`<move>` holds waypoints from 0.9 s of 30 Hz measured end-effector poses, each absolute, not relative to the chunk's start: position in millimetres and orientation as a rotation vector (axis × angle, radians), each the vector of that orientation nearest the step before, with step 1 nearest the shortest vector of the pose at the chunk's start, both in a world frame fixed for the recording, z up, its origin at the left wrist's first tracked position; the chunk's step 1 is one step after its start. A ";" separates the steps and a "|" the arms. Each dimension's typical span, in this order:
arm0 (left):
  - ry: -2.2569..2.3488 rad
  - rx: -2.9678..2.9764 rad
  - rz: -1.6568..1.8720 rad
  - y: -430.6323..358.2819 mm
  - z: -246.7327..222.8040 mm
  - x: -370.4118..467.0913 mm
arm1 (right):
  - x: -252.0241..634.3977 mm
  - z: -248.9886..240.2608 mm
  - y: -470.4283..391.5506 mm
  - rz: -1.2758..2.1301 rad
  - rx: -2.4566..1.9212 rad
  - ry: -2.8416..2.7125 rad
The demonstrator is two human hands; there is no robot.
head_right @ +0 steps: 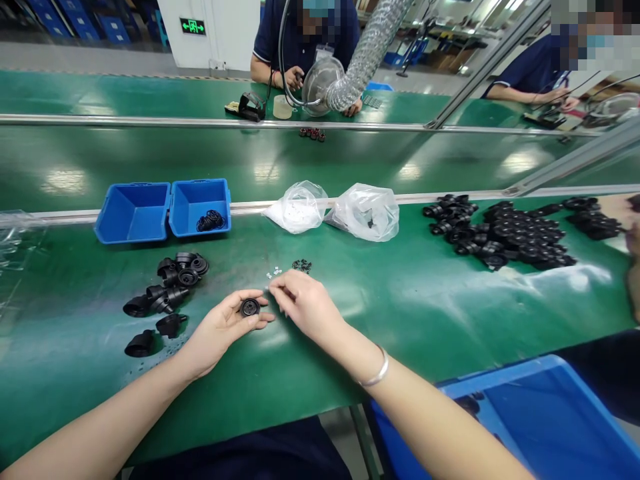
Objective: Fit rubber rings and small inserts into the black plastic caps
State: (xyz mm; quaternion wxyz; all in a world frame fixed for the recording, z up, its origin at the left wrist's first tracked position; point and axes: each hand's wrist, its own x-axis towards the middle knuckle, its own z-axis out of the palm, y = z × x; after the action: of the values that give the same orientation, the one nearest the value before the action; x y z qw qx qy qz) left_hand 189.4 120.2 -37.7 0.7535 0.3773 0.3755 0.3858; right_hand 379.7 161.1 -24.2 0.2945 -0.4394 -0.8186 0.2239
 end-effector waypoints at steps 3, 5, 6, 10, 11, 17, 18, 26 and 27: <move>0.807 0.895 0.844 120.0 -43.5 190.2 | 374.3 -19.7 144.8 0.760 -1.046 -2.160; 0.862 1.017 0.856 118.9 -48.1 190.1 | 369.8 -24.8 136.8 0.709 -0.993 -2.197; 0.899 1.087 0.856 118.1 -50.3 189.7 | 367.8 -28.6 134.2 0.660 -0.989 -2.218; 1.035 1.286 0.805 114.2 -55.2 187.2 | 363.3 -39.1 130.0 0.506 -1.050 -2.284; 1.057 1.314 0.790 113.5 -55.4 186.7 | 362.8 -39.4 129.6 0.479 -1.059 -2.295; 1.105 1.411 0.747 112.8 -50.5 186.4 | 359.6 -35.2 126.7 0.358 -1.092 -2.351; 1.114 1.423 0.742 112.8 -49.5 186.4 | 359.0 -35.1 126.4 0.344 -1.093 -2.357; 1.126 1.519 0.729 111.5 -49.4 185.6 | 357.1 -34.4 125.1 0.216 -1.082 -2.409; 1.127 1.523 0.729 111.4 -49.7 185.7 | 356.8 -34.2 125.0 0.213 -1.092 -2.418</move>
State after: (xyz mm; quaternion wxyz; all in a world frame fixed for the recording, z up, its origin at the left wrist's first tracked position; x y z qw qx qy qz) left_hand 185.7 111.4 -49.7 0.5277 0.6372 0.4717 0.3051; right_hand 356.8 125.0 -34.2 0.2378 -0.3984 -0.8825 0.0776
